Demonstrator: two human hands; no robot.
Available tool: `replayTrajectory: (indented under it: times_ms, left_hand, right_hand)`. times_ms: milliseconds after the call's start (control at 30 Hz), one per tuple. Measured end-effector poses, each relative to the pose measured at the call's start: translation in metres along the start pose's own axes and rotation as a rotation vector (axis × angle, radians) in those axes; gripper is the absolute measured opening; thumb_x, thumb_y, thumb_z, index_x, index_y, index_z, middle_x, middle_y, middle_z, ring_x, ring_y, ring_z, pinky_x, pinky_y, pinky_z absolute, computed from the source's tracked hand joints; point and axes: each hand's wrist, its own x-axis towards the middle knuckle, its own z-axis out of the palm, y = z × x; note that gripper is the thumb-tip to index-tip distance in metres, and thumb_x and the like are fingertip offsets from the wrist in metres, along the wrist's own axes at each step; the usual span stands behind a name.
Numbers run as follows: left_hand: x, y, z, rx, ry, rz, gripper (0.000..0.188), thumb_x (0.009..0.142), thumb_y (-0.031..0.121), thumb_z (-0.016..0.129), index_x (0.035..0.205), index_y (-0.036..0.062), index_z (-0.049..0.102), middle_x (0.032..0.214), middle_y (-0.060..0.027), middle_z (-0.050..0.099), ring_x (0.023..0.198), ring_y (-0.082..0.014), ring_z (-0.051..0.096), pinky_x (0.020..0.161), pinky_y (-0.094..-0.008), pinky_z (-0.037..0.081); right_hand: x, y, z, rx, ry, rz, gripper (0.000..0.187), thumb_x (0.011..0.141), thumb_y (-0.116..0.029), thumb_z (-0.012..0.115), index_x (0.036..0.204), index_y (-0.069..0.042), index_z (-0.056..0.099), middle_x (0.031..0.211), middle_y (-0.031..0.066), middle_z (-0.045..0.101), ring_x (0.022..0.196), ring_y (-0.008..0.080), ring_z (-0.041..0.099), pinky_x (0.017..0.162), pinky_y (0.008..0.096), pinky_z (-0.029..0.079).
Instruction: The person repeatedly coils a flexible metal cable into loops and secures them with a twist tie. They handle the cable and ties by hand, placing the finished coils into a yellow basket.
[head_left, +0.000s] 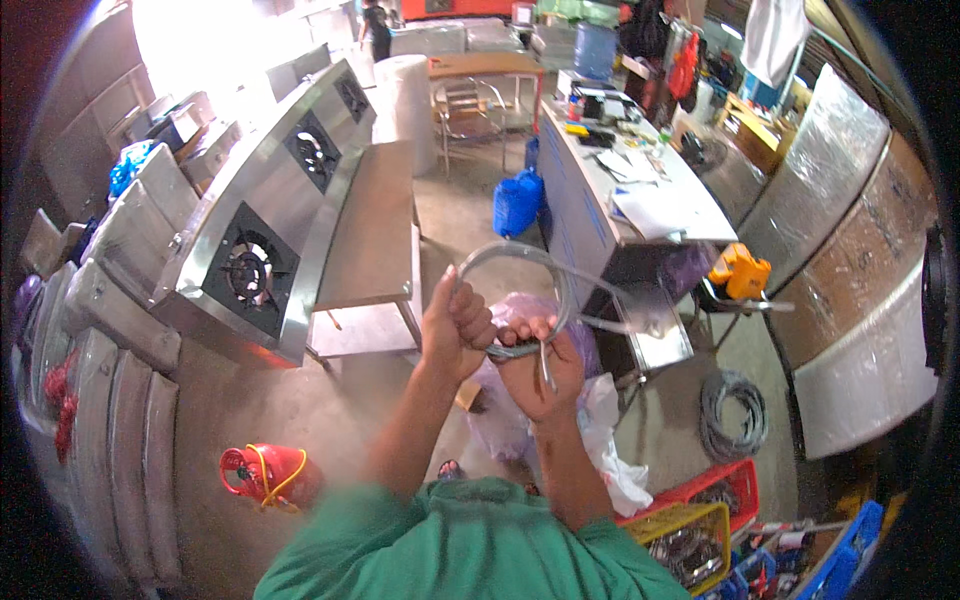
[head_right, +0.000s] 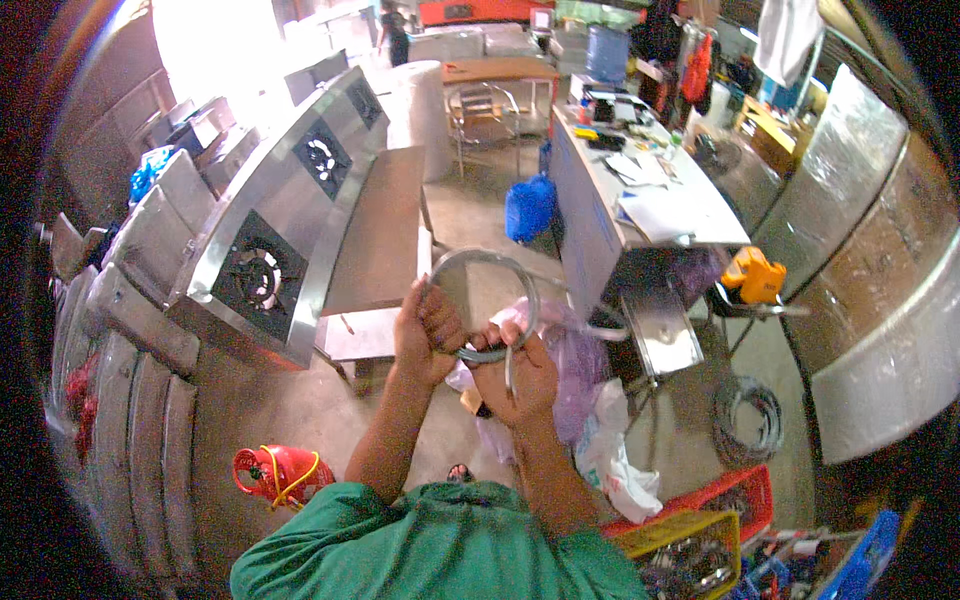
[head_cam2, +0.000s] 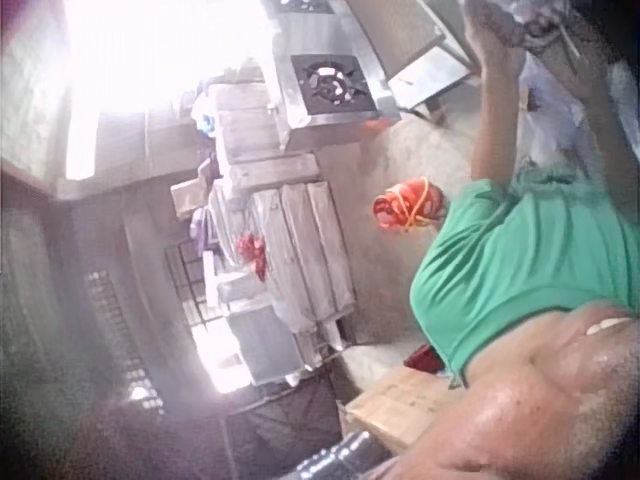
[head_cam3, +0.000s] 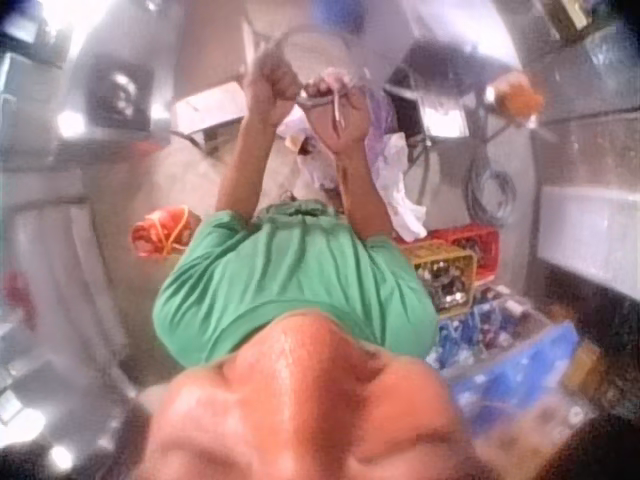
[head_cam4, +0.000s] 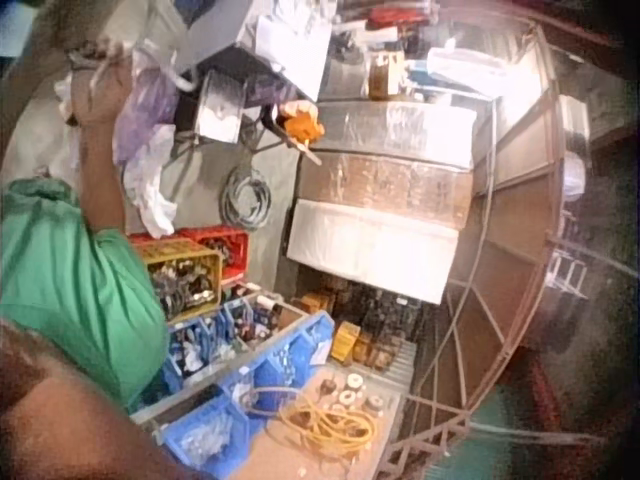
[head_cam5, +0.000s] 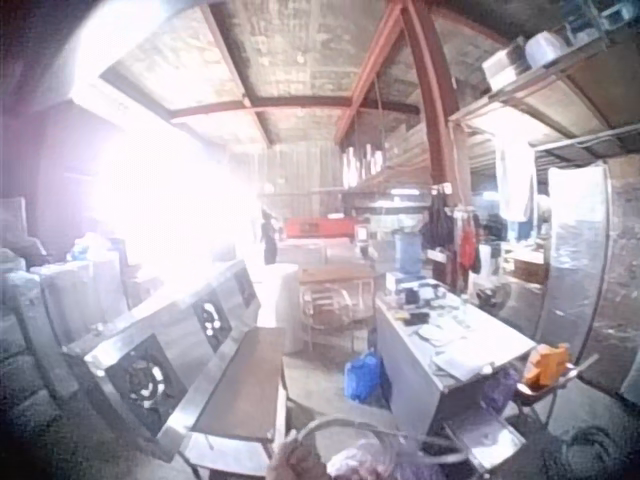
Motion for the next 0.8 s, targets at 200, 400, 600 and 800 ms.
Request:
replayTrajectory:
  times_ms: [200, 400, 600, 800]
  left_hand:
    - [0.002, 0.010, -0.019, 0.083, 0.120, 0.063, 0.051, 0.099, 0.044, 0.048, 0.058, 0.0190, 0.031, 0.050, 0.0061, 0.020, 0.041, -0.0095, 0.017, 0.041, -0.0289, 0.014]
    - [-0.011, 0.024, -0.027, 0.294, 0.064, 0.147, 0.052, 0.102, 0.043, 0.047, 0.059, 0.0171, 0.031, 0.051, 0.0057, 0.025, 0.040, -0.0090, 0.023, 0.040, -0.0281, 0.015]
    - [-0.004, 0.041, -0.034, 0.271, 0.095, 0.218, 0.051, 0.100, 0.044, 0.050, 0.060, 0.0188, 0.032, 0.052, 0.0057, 0.026, 0.041, -0.0090, 0.024, 0.040, -0.0276, 0.017]
    - [-0.007, 0.149, -0.046, 0.070, 0.183, 0.535, 0.051, 0.099, 0.047, 0.052, 0.060, 0.0192, 0.033, 0.051, 0.0053, 0.023, 0.041, -0.0091, 0.021, 0.039, -0.0279, 0.018]
  right_hand:
    - [0.003, 0.005, -0.014, -0.271, 0.265, 0.219, 0.030, 0.098, -0.035, 0.053, 0.098, -0.005, 0.061, 0.105, 0.0119, 0.064, 0.093, 0.0206, 0.061, 0.089, 0.0422, 0.046]
    - [0.014, -0.030, 0.002, -0.533, 0.269, 0.770, 0.043, 0.099, -0.021, 0.052, 0.138, -0.004, 0.046, 0.092, 0.0129, 0.067, 0.055, 0.0146, 0.057, 0.052, 0.0288, 0.050]
    - [0.003, -0.047, -0.005, -0.999, 0.240, 0.809, 0.039, 0.100, -0.024, 0.053, 0.137, -0.012, 0.052, 0.059, -0.0070, 0.038, 0.045, 0.0049, 0.033, 0.041, 0.0218, 0.025]
    - [-0.068, -0.105, -0.005, -1.921, 0.142, 0.472, 0.036, 0.101, -0.035, 0.053, 0.109, -0.004, 0.069, 0.068, 0.0038, 0.062, 0.061, 0.0159, 0.058, 0.058, 0.0330, 0.048]
